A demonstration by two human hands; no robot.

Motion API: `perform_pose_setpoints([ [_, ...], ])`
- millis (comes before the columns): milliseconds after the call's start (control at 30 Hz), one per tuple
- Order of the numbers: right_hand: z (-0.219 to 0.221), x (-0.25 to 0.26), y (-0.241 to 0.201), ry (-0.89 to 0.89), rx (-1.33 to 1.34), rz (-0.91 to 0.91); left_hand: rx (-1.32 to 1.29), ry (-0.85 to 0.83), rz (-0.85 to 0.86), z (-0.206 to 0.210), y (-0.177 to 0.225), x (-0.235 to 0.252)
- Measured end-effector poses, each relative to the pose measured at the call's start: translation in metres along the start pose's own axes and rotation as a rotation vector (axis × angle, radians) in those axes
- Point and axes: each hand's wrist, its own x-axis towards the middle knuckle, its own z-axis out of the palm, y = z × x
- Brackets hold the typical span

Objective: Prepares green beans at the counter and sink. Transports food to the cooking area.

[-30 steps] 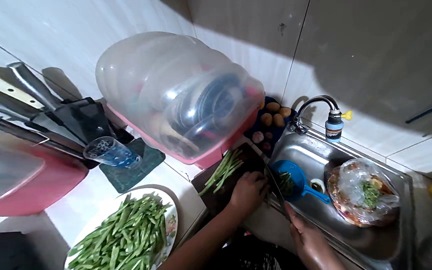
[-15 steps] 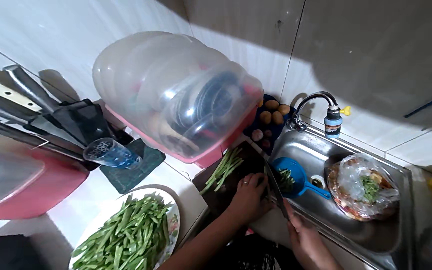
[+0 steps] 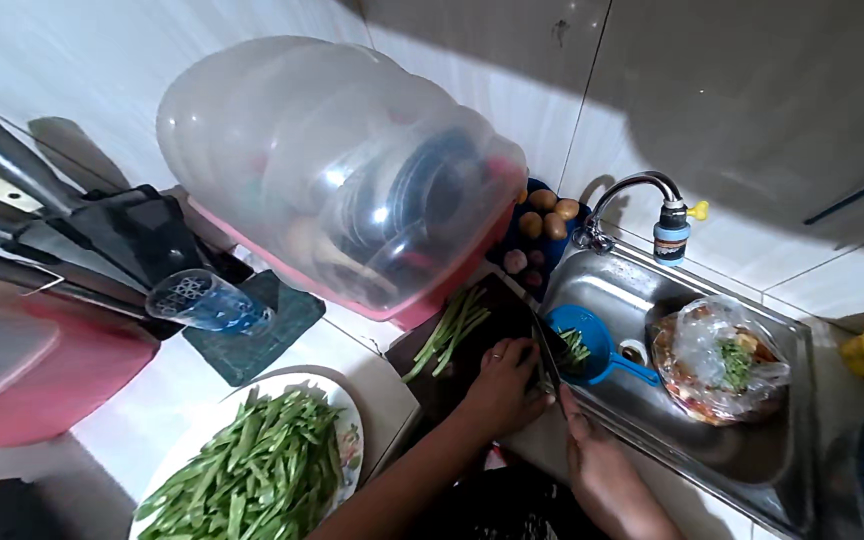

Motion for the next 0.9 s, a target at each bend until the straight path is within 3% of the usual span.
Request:
perform_pose_setpoints([
  [233, -0.012, 0.041, -0.020, 0.057, 0.016, -0.008, -0.006, -0.009, -0.008, 0.009, 0.002, 0.000],
  [400, -0.009, 0.056, -0.011, 0.089, 0.034, -0.008, -0.067, 0.083, -0.017, 0.021, 0.000, -0.002],
  [567, -0.011, 0.032, 0.007, 0.092, -0.032, -0.050, -0.061, 0.109, -0.005, 0.028, -0.004, -0.001],
  [733, -0.036, -0.002, 0.021, -0.017, 0.024, -0.048, -0.029, 0.094, 0.023, 0.025, -0.002, -0.001],
  [900, -0.049, 0.007, 0.013, 0.009, 0.007, -0.029, -0.042, 0.095, 0.047, 0.025, -0.002, -0.002],
])
